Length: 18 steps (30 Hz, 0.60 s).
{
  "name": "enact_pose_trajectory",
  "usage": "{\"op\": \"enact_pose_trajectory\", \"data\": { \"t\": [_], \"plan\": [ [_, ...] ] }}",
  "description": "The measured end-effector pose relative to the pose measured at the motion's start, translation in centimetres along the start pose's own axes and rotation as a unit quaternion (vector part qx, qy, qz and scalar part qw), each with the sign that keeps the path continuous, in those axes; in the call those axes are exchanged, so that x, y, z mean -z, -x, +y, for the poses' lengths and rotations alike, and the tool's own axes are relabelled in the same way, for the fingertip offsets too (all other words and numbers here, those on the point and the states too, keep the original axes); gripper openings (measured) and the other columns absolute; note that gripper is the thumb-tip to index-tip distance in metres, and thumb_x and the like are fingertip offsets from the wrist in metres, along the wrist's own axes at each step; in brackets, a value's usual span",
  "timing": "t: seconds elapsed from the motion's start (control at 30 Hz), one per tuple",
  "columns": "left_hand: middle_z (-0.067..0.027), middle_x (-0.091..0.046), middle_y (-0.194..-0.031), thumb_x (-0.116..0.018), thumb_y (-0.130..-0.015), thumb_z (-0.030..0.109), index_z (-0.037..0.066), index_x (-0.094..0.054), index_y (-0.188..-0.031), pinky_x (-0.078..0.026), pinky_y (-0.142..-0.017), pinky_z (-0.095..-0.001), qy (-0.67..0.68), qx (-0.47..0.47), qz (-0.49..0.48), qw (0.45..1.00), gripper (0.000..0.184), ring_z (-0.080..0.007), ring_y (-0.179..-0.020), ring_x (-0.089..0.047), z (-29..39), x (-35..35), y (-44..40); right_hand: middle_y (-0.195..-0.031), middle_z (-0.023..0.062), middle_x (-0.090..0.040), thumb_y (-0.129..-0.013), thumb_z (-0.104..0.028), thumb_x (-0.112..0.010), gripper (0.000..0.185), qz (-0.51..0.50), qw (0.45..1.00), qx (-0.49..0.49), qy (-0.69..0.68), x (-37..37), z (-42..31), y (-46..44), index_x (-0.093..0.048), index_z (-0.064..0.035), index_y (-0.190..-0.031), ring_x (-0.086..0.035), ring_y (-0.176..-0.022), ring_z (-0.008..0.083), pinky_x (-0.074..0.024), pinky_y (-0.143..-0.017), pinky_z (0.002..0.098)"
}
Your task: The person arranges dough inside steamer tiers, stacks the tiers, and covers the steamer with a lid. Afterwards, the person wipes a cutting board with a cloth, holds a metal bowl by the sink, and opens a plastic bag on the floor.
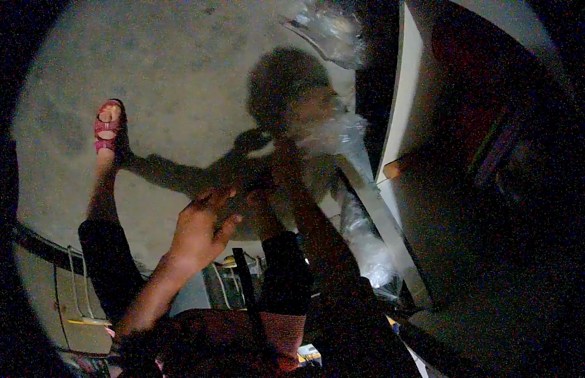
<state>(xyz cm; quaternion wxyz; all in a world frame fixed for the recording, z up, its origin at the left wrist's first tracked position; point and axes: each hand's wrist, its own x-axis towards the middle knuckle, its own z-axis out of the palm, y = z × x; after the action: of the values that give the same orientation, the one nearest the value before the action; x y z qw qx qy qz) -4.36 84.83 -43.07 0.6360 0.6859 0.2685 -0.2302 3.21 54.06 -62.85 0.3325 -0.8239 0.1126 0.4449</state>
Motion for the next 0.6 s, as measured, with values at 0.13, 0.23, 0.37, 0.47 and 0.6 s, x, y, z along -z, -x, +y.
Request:
{"op": "enact_pose_trajectory", "data": {
  "t": [0.13,0.23,0.37,0.47,0.6],
  "plan": [
    [-0.0169,-0.053,-0.087,-0.056,-0.071,0.015,0.004,-0.044,-0.111,-0.045,-0.066,-0.0388,-0.018,-0.008,-0.009,1.000,0.044,-0.0337,-0.079,-0.053,0.1,0.2,0.2,-0.088,0.0078,-0.050,-0.082,-0.019,-0.045,0.020,-0.013,0.902,0.207,0.378,-6.5,-6.0,6.1,-0.050,-0.0034,-0.094,-0.048,-0.088,0.0168,-0.0411,-0.074,0.0302],
    [-0.0165,-0.053,-0.087,-0.056,-0.070,0.015,0.006,-0.044,-0.112,-0.045,-0.064,-0.0393,-0.028,-0.011,0.000,1.000,0.045,-0.0327,-0.078,-0.053,0.0,0.2,0.3,-0.098,0.0138,-0.049,-0.083,-0.019,-0.044,0.024,-0.121,0.990,-0.041,-0.054,-8.7,-7.1,9.2,-0.046,-0.0014,-0.100,-0.048,-0.092,0.0219,-0.0411,-0.076,0.0323],
    [-0.0160,-0.053,-0.090,-0.055,-0.069,0.017,0.009,-0.045,-0.111,-0.046,-0.061,-0.0412,-0.036,0.019,-0.013,0.999,0.044,-0.0320,-0.079,-0.054,0.3,0.5,0.1,-0.101,0.0150,-0.048,-0.082,-0.019,-0.046,0.027,-0.139,0.986,0.042,0.078,-8.5,-7.4,11.8,-0.045,-0.0011,-0.103,-0.047,-0.095,0.0243,-0.0403,-0.079,0.0336],
    [-0.0156,-0.052,-0.092,-0.053,-0.070,0.017,0.009,-0.046,-0.107,-0.046,-0.061,-0.0425,-0.057,-0.003,-0.017,0.998,0.038,-0.0329,-0.077,-0.054,-0.4,-0.1,0.5,-0.103,0.0159,-0.047,-0.081,-0.019,-0.048,0.030,-0.065,0.935,0.210,0.277,-5.7,-7.7,12.4,-0.043,-0.0009,-0.105,-0.046,-0.096,0.0262,-0.0397,-0.081,0.0346],
    [-0.0155,-0.051,-0.092,-0.052,-0.072,0.018,0.010,-0.046,-0.104,-0.046,-0.060,-0.0431,-0.048,-0.008,-0.009,0.999,0.034,-0.0341,-0.075,-0.054,0.5,0.0,0.5,-0.111,0.0180,-0.044,-0.077,-0.019,-0.053,0.044,0.094,0.848,0.413,0.319,-2.8,-16.4,10.3,-0.038,-0.0012,-0.114,-0.043,-0.101,0.0323,-0.0364,-0.086,0.0399]
  ]
}}
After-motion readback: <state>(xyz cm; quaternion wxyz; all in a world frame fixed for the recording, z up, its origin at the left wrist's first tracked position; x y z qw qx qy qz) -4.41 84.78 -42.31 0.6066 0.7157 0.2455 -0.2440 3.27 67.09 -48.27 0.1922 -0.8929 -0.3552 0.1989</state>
